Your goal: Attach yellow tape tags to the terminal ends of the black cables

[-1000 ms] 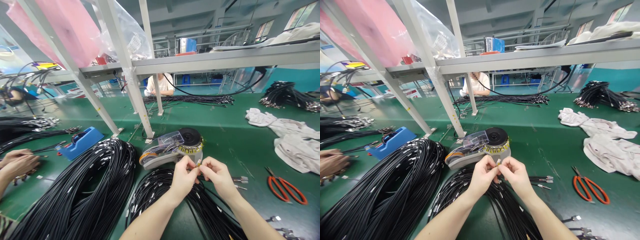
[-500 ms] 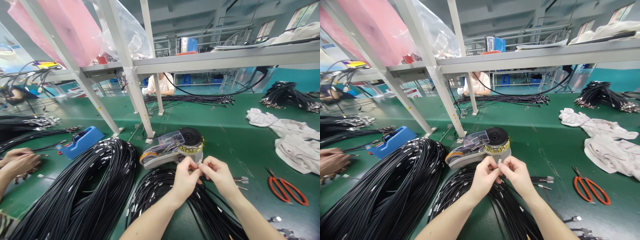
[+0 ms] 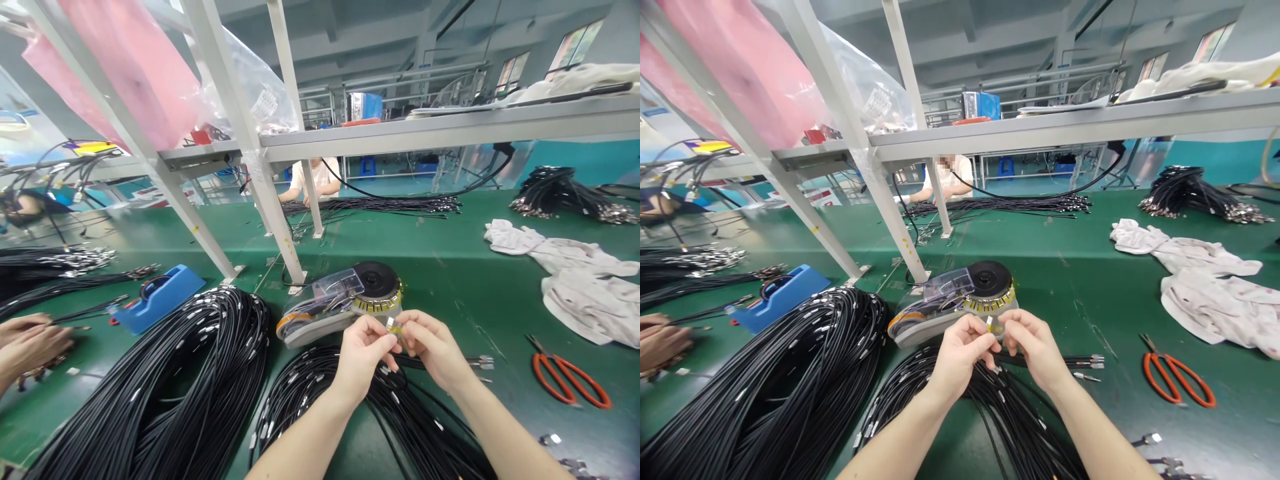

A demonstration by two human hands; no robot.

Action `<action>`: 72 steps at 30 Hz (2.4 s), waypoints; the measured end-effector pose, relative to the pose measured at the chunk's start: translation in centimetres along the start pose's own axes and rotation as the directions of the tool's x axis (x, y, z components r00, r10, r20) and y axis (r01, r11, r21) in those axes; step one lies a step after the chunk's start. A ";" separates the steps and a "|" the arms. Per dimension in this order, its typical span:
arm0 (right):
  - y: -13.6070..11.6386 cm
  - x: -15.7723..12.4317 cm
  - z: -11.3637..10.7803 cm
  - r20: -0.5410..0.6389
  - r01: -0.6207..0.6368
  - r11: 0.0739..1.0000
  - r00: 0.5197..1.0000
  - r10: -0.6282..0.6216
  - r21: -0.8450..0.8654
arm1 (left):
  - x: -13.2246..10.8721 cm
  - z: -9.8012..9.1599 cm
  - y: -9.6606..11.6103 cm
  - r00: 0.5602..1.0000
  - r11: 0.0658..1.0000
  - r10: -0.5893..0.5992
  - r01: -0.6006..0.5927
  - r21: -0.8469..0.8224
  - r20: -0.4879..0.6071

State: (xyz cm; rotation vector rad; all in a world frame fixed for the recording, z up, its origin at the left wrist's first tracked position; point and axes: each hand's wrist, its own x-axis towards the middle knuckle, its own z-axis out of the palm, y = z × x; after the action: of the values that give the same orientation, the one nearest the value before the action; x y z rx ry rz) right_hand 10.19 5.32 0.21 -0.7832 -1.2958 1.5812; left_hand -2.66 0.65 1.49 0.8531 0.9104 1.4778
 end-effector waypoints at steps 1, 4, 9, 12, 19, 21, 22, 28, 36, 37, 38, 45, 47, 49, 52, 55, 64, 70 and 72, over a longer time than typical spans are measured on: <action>-0.1 -0.1 0.0 0.016 0.016 1.000 1.000 -0.016 -0.002 | 0.0 0.1 0.0 1.000 1.000 0.006 -0.006 0.002 0.000; -0.2 -0.4 0.2 0.047 0.057 0.997 0.997 -0.055 -0.045 | -0.1 0.3 0.0 1.000 1.000 0.012 -0.012 0.017 -0.002; -0.5 -0.7 0.7 -0.001 0.080 0.981 0.997 -0.081 -0.177 | -0.2 0.5 -0.1 1.000 0.997 0.022 -0.022 0.074 -0.006; -1.0 -1.0 1.1 -0.020 0.111 0.952 0.992 -0.121 -0.285 | -0.1 0.4 -0.4 0.998 0.991 0.042 -0.036 0.127 -0.042; -1.5 -1.8 1.8 -0.042 0.131 0.940 0.988 -0.151 -0.314 | 0.0 0.1 -0.5 0.991 0.980 0.091 -0.072 0.187 -0.095; -1.2 -1.7 1.8 -0.037 0.118 0.945 0.990 -0.136 -0.305 | -0.1 0.2 -0.5 0.992 0.977 0.090 -0.069 0.203 -0.094; -1.1 -1.6 1.8 -0.036 0.111 0.947 0.991 -0.128 -0.302 | -0.2 0.2 -0.6 0.991 0.974 0.091 -0.069 0.216 -0.093; -0.9 -1.4 1.7 -0.040 0.109 0.951 0.991 -0.126 -0.291 | -0.2 0.1 -0.8 0.989 0.953 0.118 -0.088 0.290 -0.087; -0.6 -1.3 1.6 -0.046 0.108 0.940 0.991 -0.129 -0.325 | -0.2 -0.1 -1.2 0.986 0.932 0.144 -0.107 0.345 -0.083; -0.6 -1.3 1.6 -0.048 0.110 0.939 0.990 -0.133 -0.325 | -0.2 -0.1 -1.3 0.986 0.931 0.146 -0.109 0.347 -0.083; -0.6 -1.2 1.6 -0.049 0.113 0.938 0.989 -0.136 -0.326 | -0.2 -0.1 -1.3 0.986 0.931 0.147 -0.110 0.349 -0.082; -0.8 -1.1 1.6 -0.046 0.107 0.940 0.991 -0.129 -0.324 | -0.2 0.1 -1.2 0.990 0.944 0.134 -0.110 0.310 -0.055; -0.7 -1.1 1.3 -0.042 0.092 0.950 0.993 -0.109 -0.298 | -0.2 0.1 -0.9 0.995 0.969 0.094 -0.098 0.227 0.027; -0.6 -1.0 1.1 -0.040 0.079 0.963 0.995 -0.093 -0.258 | -0.2 0.0 -0.7 0.990 0.990 0.038 -0.056 0.128 0.139; -0.4 -1.0 1.1 0.026 0.056 0.983 0.998 -0.052 -0.175 | -0.1 -0.1 -0.6 0.983 0.997 -0.007 -0.006 0.071 0.186; -0.4 -1.0 1.4 0.113 0.028 0.995 0.993 -0.017 -0.097 | 0.0 -0.2 -1.0 0.994 0.997 0.012 -0.020 0.077 0.108; 0.8 -0.3 0.5 -0.046 0.028 0.988 0.998 -0.036 -0.153 | 0.1 -0.1 -1.1 1.000 1.000 0.025 -0.025 -0.013 -0.013; 0.9 0.1 -0.3 -0.068 0.038 0.987 0.996 -0.049 -0.153 | -0.2 0.3 -0.9 0.993 0.991 0.069 -0.057 -0.123 0.092; 0.5 0.0 -0.5 -0.078 0.067 0.988 0.994 -0.078 -0.136 | -0.2 0.3 -1.0 0.995 0.994 0.081 -0.077 -0.071 0.053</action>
State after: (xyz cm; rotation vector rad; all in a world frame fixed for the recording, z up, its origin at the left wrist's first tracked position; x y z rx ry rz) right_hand 10.49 5.48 -0.43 -0.8657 -1.3644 1.4016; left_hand -1.91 0.53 0.69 0.8839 0.7877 1.5372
